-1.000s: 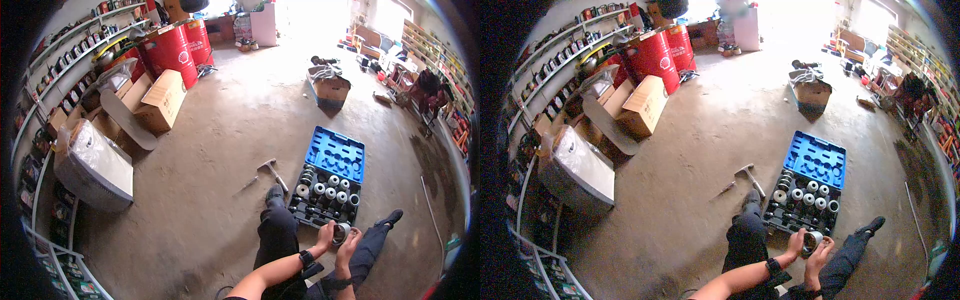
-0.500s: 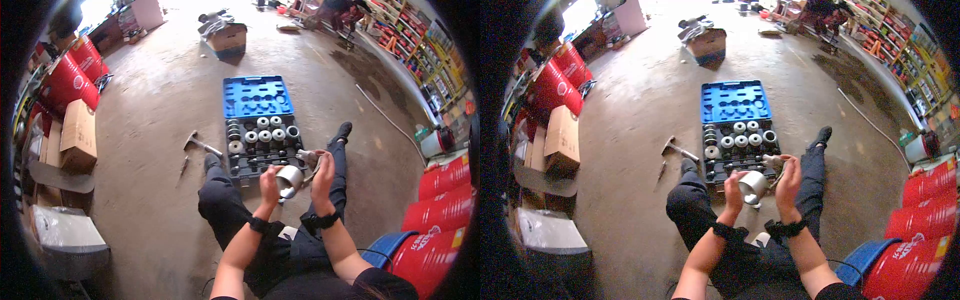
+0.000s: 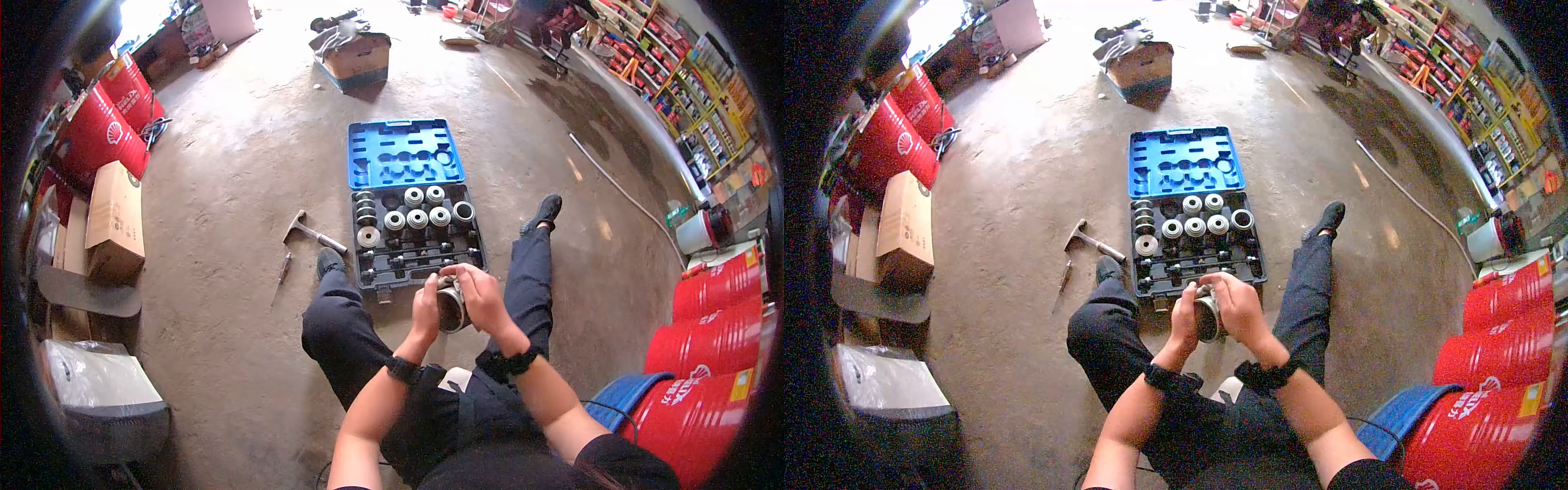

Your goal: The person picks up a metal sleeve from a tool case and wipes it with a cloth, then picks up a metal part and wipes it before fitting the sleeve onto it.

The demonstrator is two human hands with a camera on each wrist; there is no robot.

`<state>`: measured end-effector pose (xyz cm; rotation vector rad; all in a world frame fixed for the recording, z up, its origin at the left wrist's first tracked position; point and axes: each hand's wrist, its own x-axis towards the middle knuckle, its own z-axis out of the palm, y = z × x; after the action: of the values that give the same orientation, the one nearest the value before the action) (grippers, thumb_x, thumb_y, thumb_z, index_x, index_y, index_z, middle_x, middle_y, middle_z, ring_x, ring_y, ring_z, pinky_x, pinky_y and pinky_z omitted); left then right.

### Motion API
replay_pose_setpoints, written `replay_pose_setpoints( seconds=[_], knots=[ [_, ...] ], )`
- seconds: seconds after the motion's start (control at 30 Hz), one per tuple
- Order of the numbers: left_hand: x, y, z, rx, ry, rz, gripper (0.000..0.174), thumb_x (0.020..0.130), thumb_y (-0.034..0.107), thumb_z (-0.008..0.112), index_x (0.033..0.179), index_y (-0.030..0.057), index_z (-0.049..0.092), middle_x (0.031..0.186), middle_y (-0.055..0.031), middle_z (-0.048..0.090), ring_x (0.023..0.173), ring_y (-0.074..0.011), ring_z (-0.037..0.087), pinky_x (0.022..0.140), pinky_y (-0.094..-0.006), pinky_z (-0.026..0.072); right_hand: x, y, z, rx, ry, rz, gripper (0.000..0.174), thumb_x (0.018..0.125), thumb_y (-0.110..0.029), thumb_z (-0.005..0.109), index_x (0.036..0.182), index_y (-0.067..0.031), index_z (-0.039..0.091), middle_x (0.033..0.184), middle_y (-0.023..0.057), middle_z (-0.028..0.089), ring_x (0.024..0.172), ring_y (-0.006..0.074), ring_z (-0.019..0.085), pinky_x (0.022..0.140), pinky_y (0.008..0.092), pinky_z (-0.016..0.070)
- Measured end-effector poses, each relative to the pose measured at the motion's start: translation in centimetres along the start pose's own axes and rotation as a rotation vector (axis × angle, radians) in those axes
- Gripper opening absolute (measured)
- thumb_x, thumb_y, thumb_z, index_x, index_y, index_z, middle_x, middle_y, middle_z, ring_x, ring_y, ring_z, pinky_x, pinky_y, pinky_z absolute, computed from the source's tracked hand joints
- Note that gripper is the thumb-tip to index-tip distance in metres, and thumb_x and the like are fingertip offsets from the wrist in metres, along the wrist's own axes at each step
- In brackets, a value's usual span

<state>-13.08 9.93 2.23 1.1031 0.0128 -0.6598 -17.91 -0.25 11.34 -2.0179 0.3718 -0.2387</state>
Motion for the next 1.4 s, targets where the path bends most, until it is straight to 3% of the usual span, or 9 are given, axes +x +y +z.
replay_pose_setpoints(
  seconds=[0.17,0.47,0.57,0.67,0.77,1.0,1.17,1.3,1.4],
  knots=[
    [1.9,-1.6,-0.4,-0.268,0.258,-0.179,0.056,0.094,0.051,0.038,0.101,0.0020,0.064,0.097,-0.0093,0.067,0.082,-0.0246,0.065,0.076,-0.0354,0.0514,-3.5,1.3,2.4,-0.231,0.347,-0.248,0.038,0.101,-0.024,0.040,0.121,0.0038,0.056,0.121,0.0216,0.060,0.111,0.0316,0.060,0.093,0.0332,0.0453],
    [1.5,0.4,0.1,-0.341,0.134,-0.410,0.063,0.095,0.058,0.020,0.123,0.0130,0.054,0.118,-0.0108,0.061,0.107,-0.0299,0.060,0.085,-0.0499,0.0512,-3.9,3.8,-0.7,0.349,0.384,0.154,0.028,0.098,-0.024,0.050,0.111,-0.0009,0.059,0.088,0.0062,0.062,0.079,0.0112,0.058,0.072,0.0267,0.0475],
    [1.2,-0.2,0.6,-0.200,0.155,-0.351,0.065,0.096,0.061,0.026,0.120,0.0095,0.056,0.111,-0.0092,0.064,0.101,-0.0248,0.063,0.082,-0.0447,0.0529,-3.8,3.3,-0.9,0.120,0.251,0.132,0.034,0.093,-0.022,0.060,0.118,0.0003,0.053,0.096,0.0102,0.063,0.083,0.0147,0.061,0.075,0.0287,0.0498],
    [2.0,-3.8,0.1,0.114,0.187,-0.169,0.068,0.097,0.060,0.029,0.096,0.0013,0.065,0.087,-0.0053,0.065,0.082,-0.0176,0.060,0.075,-0.0319,0.0461,-3.7,4.8,0.4,-0.062,0.039,0.241,0.047,0.088,-0.021,0.063,0.125,0.0014,0.045,0.113,0.0214,0.061,0.105,0.0332,0.061,0.090,0.0397,0.0464],
    [0.8,-2.5,0.9,0.398,0.178,0.116,0.058,0.099,0.050,0.036,0.098,-0.0015,0.062,0.087,-0.0113,0.065,0.082,-0.0198,0.059,0.076,-0.0330,0.0454,-3.9,9.0,1.6,0.045,0.166,0.151,0.043,0.087,-0.016,0.060,0.124,0.0018,0.047,0.112,0.0194,0.062,0.106,0.0309,0.060,0.093,0.0377,0.0446],
    [2.2,-3.2,0.6,0.464,0.014,0.171,0.042,0.097,0.037,0.047,0.104,-0.0020,0.062,0.094,-0.0150,0.062,0.090,-0.0208,0.059,0.081,-0.0325,0.0443,-4.1,7.1,-0.1,0.601,0.183,0.624,0.025,0.090,-0.014,0.048,0.104,0.0037,0.059,0.094,0.0067,0.063,0.081,0.0135,0.059,0.075,0.0287,0.0479],
    [2.5,-1.2,1.7,-0.358,-0.105,-0.434,0.034,0.091,0.039,0.053,0.108,0.0115,0.062,0.101,-0.0031,0.064,0.090,-0.0167,0.061,0.079,-0.0311,0.0478,-4.1,4.8,0.3,0.626,0.104,0.606,0.033,0.096,-0.023,0.050,0.115,0.0037,0.056,0.102,0.0076,0.062,0.089,0.0133,0.057,0.080,0.0287,0.0457],
    [2.1,0.9,1.3,-0.604,-0.190,-0.463,0.046,0.091,0.046,0.045,0.109,0.0063,0.059,0.106,-0.0113,0.065,0.097,-0.0252,0.064,0.086,-0.0439,0.0526,-4.2,3.1,-1.5,0.600,0.096,0.444,0.037,0.096,-0.022,0.051,0.122,0.0046,0.048,0.107,0.0087,0.060,0.096,0.0152,0.056,0.085,0.0284,0.0449],
    [1.4,2.6,1.7,-0.709,-0.294,-0.415,0.056,0.092,0.047,0.036,0.114,0.0000,0.056,0.109,-0.0203,0.063,0.101,-0.0365,0.062,0.087,-0.0471,0.0524,-4.2,0.9,-4.0,0.645,0.186,0.285,0.042,0.078,-0.002,0.055,0.118,-0.0007,0.042,0.111,0.0122,0.053,0.097,0.0175,0.057,0.090,0.0313,0.0458]
  ],
)
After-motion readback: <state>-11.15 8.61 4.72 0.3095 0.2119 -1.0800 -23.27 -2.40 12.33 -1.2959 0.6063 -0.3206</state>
